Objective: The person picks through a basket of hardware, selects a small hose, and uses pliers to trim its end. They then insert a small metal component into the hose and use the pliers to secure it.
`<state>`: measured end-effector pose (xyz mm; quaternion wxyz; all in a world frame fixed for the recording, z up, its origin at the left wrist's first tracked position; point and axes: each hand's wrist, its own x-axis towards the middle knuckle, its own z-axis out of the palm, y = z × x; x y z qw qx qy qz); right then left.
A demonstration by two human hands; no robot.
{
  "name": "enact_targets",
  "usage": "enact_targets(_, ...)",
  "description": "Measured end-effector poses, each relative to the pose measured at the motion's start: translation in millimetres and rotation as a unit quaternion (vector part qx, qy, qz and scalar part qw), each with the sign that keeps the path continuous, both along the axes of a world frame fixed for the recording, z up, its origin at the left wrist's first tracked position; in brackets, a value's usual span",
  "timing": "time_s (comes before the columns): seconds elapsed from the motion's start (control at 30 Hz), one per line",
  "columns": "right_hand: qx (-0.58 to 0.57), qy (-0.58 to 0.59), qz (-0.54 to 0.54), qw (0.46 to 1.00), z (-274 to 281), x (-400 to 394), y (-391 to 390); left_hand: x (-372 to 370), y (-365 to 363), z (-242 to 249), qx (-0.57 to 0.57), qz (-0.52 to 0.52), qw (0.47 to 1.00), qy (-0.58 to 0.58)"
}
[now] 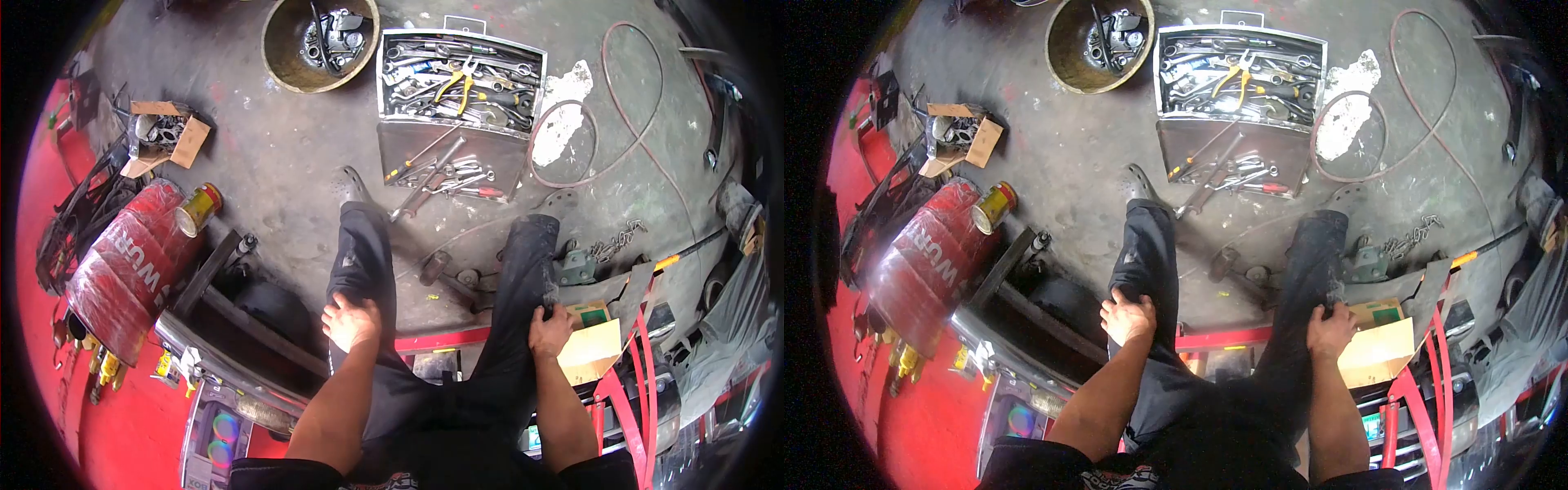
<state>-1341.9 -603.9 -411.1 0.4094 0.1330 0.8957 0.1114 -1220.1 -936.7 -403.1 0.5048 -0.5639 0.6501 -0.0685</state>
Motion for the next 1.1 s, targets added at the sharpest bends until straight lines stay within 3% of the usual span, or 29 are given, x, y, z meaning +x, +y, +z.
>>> enact_targets(1.1, 0.030, -0.053, -0.010, 0.998, -5, 1, -17, 5, -5, -2, 0.019, 0.007, 1.000, -0.015)
